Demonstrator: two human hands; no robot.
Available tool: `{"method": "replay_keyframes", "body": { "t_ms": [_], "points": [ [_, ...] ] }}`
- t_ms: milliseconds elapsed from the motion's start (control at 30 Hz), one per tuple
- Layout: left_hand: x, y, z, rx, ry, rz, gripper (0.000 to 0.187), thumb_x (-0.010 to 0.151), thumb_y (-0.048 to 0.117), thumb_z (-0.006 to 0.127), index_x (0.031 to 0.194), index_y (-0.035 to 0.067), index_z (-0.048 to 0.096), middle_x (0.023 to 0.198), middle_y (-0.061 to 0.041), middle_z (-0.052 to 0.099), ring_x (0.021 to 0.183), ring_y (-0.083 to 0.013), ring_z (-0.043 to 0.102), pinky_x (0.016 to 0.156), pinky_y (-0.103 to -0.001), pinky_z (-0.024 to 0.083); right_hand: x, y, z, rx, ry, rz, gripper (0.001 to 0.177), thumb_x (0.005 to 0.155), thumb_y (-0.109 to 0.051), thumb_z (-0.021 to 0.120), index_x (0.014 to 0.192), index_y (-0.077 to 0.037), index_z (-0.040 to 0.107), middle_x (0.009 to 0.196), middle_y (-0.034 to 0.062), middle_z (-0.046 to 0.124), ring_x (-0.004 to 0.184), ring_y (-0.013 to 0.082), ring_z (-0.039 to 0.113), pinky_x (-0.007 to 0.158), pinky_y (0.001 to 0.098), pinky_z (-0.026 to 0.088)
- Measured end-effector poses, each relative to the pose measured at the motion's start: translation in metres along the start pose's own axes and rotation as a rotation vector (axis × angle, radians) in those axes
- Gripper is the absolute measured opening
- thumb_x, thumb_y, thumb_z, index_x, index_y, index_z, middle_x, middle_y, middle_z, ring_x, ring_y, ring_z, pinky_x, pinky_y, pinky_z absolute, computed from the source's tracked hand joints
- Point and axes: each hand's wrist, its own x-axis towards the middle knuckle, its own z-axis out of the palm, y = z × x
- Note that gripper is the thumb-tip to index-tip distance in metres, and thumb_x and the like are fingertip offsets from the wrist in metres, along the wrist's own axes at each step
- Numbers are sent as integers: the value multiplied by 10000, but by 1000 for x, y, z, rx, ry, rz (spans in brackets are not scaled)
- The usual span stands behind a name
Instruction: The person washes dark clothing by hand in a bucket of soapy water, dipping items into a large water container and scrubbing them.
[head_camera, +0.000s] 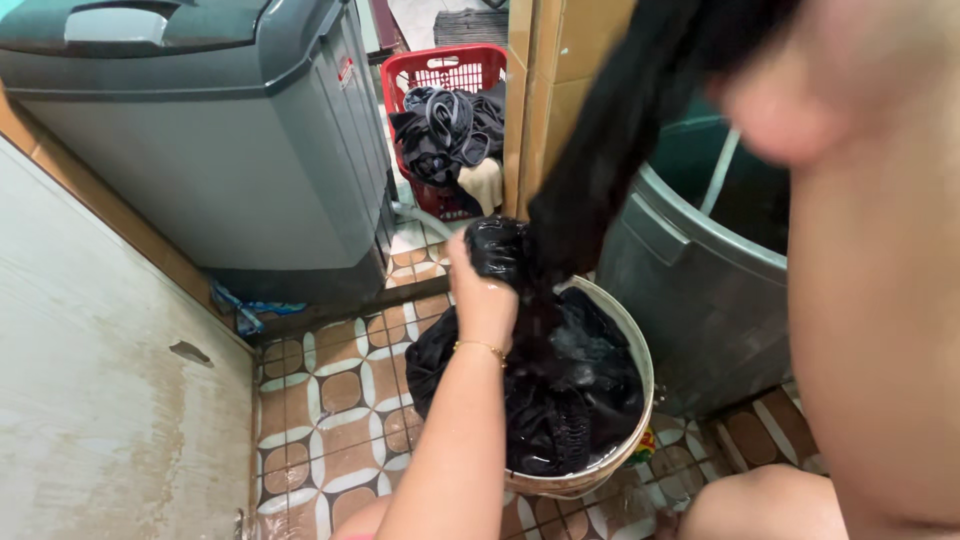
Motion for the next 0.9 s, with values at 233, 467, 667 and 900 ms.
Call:
{"method": "replay_keyframes", "body": {
  "t_ms": [233,467,667,900],
  "points": [
    [-35,-36,-4,1065,-508,-213,575,870,86,585,1370,370,573,1411,-71,570,1381,-315,486,1204,-617,145,-75,160,28,-983,-511,387,892,819,-768,576,1069,73,738,964,307,753,957,396,757,873,457,569],
    [-32,-166,14,1149,-787,-368,690,921,186,578,1564,273,344,1519,-154,492,1435,-363,437,1242,-557,159,-143,331,32,-1239,-711,343,473,876,-422,592,1187,-80,693,1134,227,702,1062,427,680,938,493,525],
    [-15,-214,17,1091,-870,-375,729,887,258,640,1553,110,382,1437,-238,570,1336,-404,550,1123,-478,443,-134,407,28,-1144,-706,505,390,908,-356,599,1141,-87,757,1231,182,711,1149,358,672,1007,452,509],
    [-3,-130,9,1116,-932,-316,504,817,314,674,1307,201,646,1362,-142,647,1244,-336,619,1071,-420,486,-130,437,8,-1141,-608,575,389,987,-364,515,1210,-128,729,1284,178,686,1189,366,647,1040,473,481]
  ]
}}
